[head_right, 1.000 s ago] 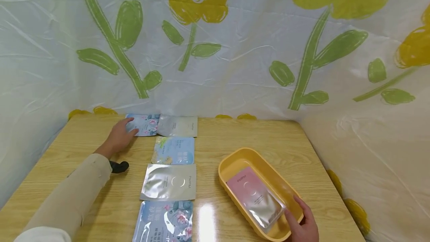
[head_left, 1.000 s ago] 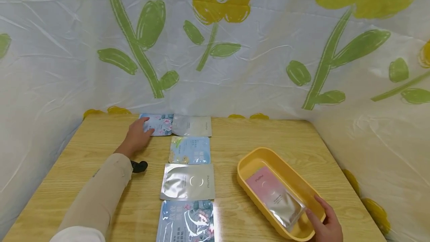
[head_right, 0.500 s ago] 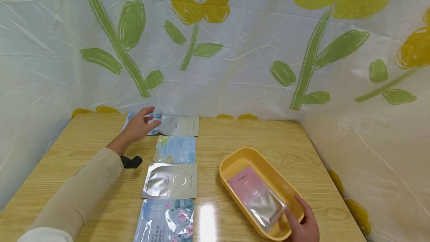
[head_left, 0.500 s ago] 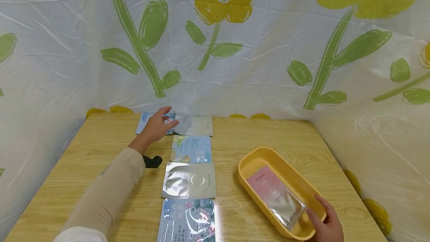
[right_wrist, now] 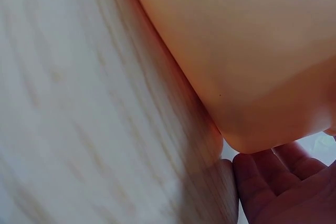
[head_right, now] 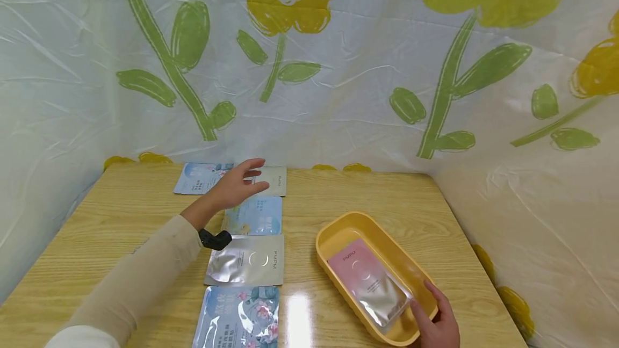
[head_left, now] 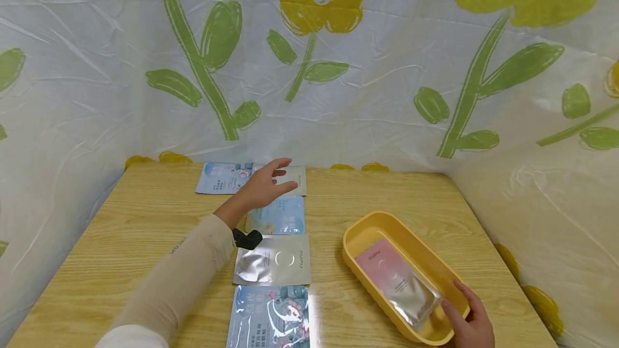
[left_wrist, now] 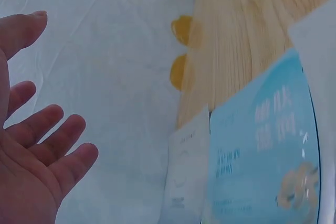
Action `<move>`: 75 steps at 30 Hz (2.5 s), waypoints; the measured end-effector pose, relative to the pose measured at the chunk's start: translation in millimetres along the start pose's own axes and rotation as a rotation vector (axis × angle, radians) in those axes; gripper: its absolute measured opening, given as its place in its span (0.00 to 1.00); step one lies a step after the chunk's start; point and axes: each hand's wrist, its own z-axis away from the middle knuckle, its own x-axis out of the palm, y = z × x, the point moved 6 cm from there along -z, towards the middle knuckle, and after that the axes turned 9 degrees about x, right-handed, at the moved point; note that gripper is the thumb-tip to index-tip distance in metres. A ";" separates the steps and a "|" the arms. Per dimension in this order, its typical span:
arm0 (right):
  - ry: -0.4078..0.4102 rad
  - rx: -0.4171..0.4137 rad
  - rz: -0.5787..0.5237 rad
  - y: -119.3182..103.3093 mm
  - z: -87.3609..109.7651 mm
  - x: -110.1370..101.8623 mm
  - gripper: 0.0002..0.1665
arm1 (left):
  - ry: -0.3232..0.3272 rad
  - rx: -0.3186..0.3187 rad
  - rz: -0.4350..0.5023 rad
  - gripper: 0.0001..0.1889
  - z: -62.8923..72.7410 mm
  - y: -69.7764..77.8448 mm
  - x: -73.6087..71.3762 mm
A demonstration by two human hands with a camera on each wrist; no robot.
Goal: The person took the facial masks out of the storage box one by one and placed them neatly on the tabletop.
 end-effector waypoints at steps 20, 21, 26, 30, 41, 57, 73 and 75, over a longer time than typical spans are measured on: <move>-0.013 -0.024 -0.083 0.2 0.3 1.8 0.29 | -0.152 0.132 0.026 0.33 -17.7 60.8 90.1; -0.012 -0.025 -0.080 -0.1 0.3 1.8 0.29 | -0.160 0.138 0.029 0.33 -17.7 63.0 94.5; -0.028 -0.045 -0.079 -1.4 0.7 2.6 0.29 | -0.217 0.156 0.027 0.33 -16.2 70.6 116.0; -0.022 -0.052 -0.090 -0.3 0.9 1.6 0.29 | -0.280 0.136 0.022 0.33 -14.7 75.5 131.6; -0.064 -0.116 -0.125 -1.5 -1.2 3.7 0.30 | -0.431 0.138 -0.022 0.35 -15.0 86.6 183.9; 0.002 -0.032 -0.062 -2.7 0.0 5.4 0.30 | -0.463 0.046 -0.215 0.35 -19.8 66.7 218.0; -0.030 -0.071 -0.111 -2.2 1.3 6.1 0.30 | -0.535 -0.035 -0.410 0.40 -22.3 61.9 231.3; -0.035 -0.077 -0.114 -2.4 1.6 6.5 0.30 | -0.549 -0.043 -0.462 0.40 -22.4 62.3 233.7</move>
